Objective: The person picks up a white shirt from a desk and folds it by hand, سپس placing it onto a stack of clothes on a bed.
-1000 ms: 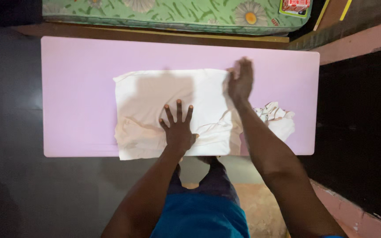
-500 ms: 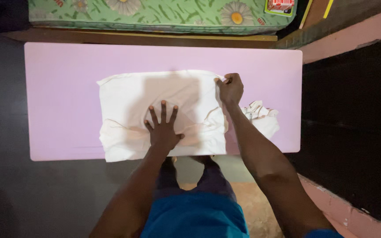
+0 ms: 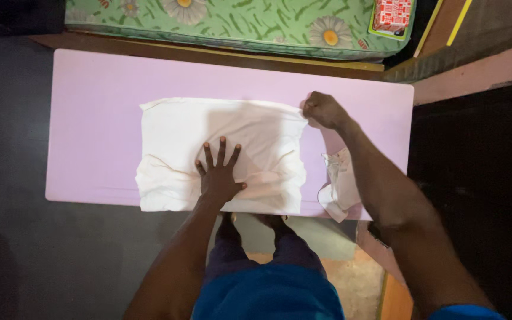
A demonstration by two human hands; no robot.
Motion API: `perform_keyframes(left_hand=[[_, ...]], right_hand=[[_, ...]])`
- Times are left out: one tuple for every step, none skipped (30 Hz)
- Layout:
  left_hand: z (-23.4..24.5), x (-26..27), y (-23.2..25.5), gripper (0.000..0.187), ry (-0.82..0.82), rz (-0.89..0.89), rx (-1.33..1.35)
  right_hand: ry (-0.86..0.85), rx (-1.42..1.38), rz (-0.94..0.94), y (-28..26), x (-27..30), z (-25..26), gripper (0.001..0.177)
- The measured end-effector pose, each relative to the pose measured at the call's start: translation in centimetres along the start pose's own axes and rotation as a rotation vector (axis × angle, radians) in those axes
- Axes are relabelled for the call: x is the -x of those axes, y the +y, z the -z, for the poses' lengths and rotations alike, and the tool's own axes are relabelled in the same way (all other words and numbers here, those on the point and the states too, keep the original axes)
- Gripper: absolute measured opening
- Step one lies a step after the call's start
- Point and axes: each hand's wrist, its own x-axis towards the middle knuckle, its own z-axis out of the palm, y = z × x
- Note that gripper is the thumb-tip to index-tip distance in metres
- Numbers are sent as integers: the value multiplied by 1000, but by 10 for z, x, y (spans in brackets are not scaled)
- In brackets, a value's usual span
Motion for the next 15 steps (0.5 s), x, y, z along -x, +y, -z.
perform_keyframes(left_hand=[[-1,0,0,121,9,2,-7],[-2,1,0,121,16,3,-13],[-3,2,0,121,15,7,-10],[-2,1,0,121,14,-1,-13],[-1,1,0,121,12,-8,-16],[1,-1,-1,121,20,-1,-16],[2,-3,0,121,11,-1,-22],[-1,-1,1,121,-8,2,-24],[-3,-1,0,121,-10,13,-21],[-4,-3,-3,115,12,-13,5],[-8,-6,-6,109,34,-39,31],[-13,-12,-9,109,41,-18,35],[-18,-21,-12,93,205,-38,105],[-23,-25,-19,78,366,-57,169],[-24,-32,-31,78,368,-37,166]], right_hand=[[27,326,55,-4,-1,6,9],[23,327,57,-8,0,9,9],[97,424,65,-11,1,11,11],[175,520,75,-15,-1,12,16],[174,520,80,-17,-1,9,16],[233,341,-46,-18,-2,3,15],[286,159,-171,-19,-3,-2,18],[277,157,-166,-20,-2,-10,18],[288,207,-338,-21,0,-18,24],[295,259,-505,-23,1,-27,32],[570,290,-267,-26,7,-43,23],[836,307,-9,-32,14,-62,15],[724,228,-26,-37,23,-76,12],[608,149,-47,-43,35,-89,12],[503,8,-122,-51,40,-102,15]])
